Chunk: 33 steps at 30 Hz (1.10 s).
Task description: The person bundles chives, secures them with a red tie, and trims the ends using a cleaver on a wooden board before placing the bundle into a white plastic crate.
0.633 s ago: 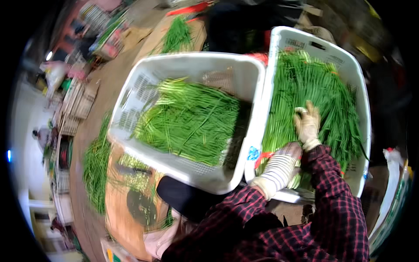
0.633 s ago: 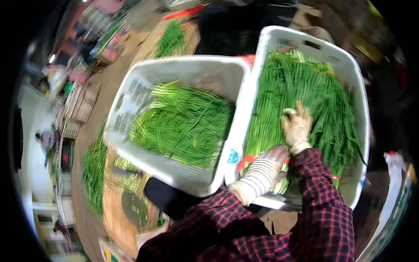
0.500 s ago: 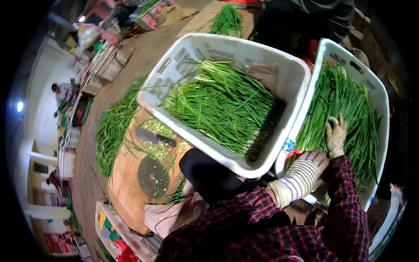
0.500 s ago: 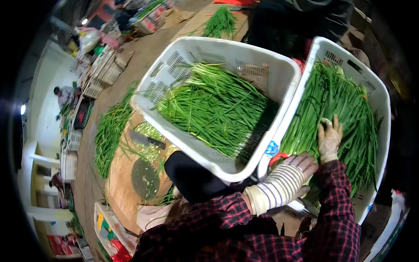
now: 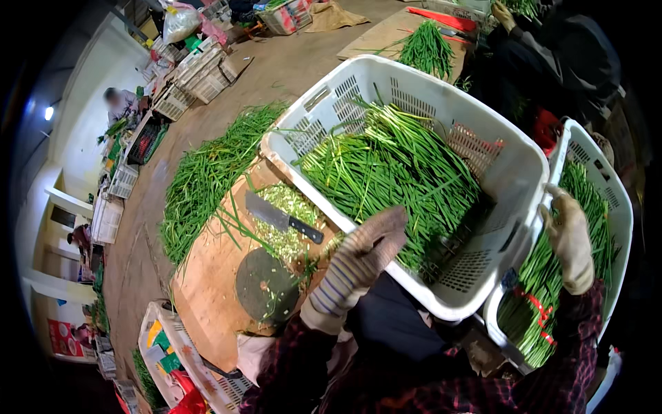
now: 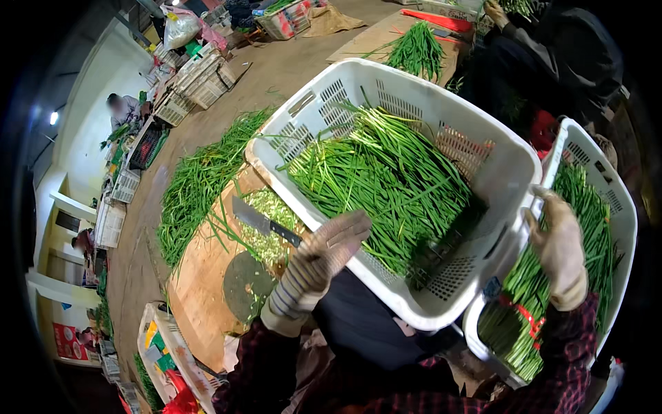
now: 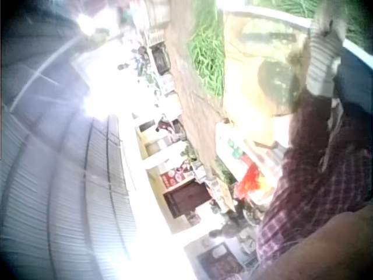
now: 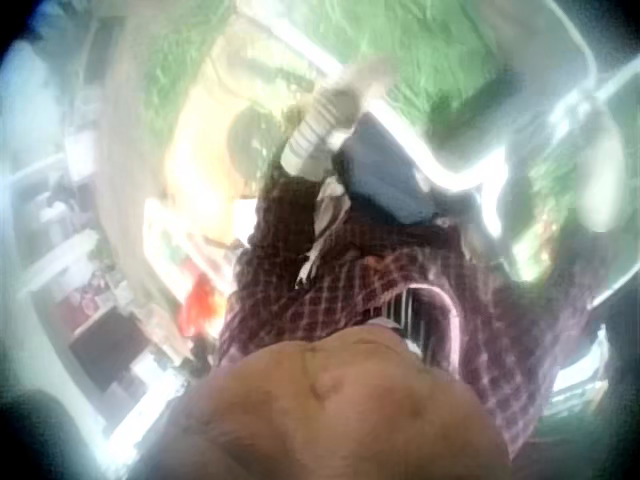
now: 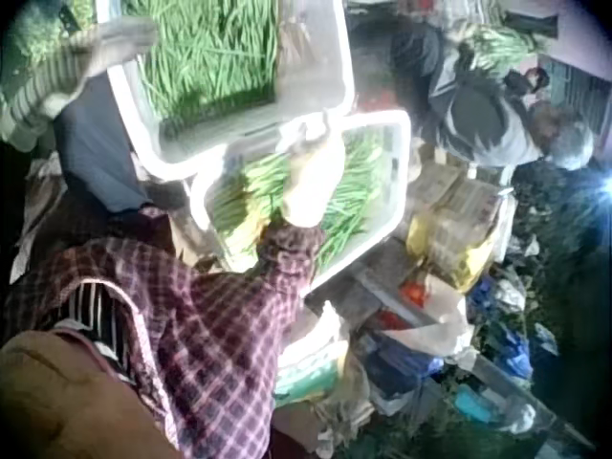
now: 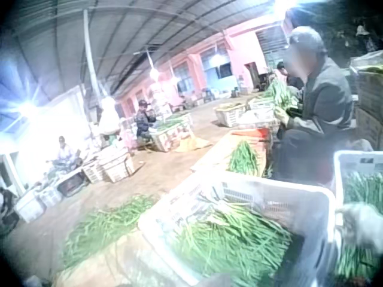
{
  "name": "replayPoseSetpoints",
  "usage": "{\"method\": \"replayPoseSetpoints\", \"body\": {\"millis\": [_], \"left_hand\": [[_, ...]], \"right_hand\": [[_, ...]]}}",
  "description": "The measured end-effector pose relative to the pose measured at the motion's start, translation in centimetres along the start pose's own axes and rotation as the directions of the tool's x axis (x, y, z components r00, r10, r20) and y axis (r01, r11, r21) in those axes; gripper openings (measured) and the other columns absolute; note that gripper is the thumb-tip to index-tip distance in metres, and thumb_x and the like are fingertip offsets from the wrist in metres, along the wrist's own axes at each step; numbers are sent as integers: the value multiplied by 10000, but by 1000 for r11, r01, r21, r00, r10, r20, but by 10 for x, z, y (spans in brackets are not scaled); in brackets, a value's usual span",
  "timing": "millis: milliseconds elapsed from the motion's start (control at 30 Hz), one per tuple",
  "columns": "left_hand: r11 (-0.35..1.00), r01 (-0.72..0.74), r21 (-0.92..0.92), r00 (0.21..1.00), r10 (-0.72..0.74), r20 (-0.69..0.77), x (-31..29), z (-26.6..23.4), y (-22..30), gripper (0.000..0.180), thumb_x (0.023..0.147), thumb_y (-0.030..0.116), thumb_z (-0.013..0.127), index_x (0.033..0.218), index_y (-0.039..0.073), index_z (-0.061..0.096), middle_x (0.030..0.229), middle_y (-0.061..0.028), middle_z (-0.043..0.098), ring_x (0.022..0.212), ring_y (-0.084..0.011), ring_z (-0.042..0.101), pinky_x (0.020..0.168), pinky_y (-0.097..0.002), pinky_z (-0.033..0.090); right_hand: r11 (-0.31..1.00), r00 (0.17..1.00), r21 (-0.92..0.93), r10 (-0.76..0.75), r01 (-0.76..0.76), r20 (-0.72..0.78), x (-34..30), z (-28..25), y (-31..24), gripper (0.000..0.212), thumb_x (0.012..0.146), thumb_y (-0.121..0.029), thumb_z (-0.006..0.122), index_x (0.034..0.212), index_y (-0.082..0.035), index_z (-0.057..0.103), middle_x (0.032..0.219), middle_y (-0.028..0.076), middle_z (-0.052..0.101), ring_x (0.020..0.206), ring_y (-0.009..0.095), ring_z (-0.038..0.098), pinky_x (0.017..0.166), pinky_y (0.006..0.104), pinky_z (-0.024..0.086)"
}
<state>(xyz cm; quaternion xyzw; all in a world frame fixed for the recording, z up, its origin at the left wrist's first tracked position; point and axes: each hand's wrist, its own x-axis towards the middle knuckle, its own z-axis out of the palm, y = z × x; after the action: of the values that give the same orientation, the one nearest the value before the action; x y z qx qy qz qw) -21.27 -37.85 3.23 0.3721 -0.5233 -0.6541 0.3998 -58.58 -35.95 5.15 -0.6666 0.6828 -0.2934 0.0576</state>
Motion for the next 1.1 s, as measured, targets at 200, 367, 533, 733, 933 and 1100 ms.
{"method": "replayPoseSetpoints", "body": {"millis": [200,367,533,733,933,1100], "left_hand": [[831,168,-530,967,-243,-75,95,16,-22,603,890,223,677,1381,-7,412,1305,-161,543,1166,-250,561,1021,-352,444],[781,-9,-624,997,-39,-64,148,2,-92,279,988,192,454,1208,57,558,1128,-71,623,1051,-155,556,890,-306,458],[997,-52,-57,995,47,-83,195,-48,-153,312,930,172,517,1219,54,522,1254,-105,575,1188,-210,522,998,-345,409],[617,112,-779,841,-477,-256,248,-30,-151,637,940,278,557,1446,2,285,1524,-193,262,1416,-324,244,1161,-404,240],[733,70,-677,793,-452,-408,276,-55,-177,696,917,290,597,1462,5,273,1542,-190,235,1432,-332,210,1177,-401,179],[761,30,-648,822,-387,-417,287,-85,-203,732,917,350,583,1470,0,253,1548,-189,227,1446,-320,174,1184,-409,125]], "right_hand": [[955,895,-141,-186,262,406,81,99,-76,440,829,-215,676,1211,-26,567,1063,221,642,944,371,634,834,425,516],[784,690,11,-552,620,467,134,109,-161,337,831,-232,644,1104,-35,625,974,155,673,845,330,653,730,403,539],[893,676,144,-421,427,605,190,181,-139,393,800,-243,697,1105,-10,611,950,198,664,909,384,634,786,455,516],[989,911,33,-146,145,385,215,261,3,876,663,-323,823,1335,77,427,1103,305,605,1049,412,594,931,414,476],[980,967,-56,-177,190,183,242,315,30,907,610,-355,857,1304,71,457,1086,264,623,1024,393,602,911,404,477],[985,952,-103,-102,137,289,245,333,4,484,659,-323,822,980,-10,640,932,213,659,928,364,623,808,428,493]]}}
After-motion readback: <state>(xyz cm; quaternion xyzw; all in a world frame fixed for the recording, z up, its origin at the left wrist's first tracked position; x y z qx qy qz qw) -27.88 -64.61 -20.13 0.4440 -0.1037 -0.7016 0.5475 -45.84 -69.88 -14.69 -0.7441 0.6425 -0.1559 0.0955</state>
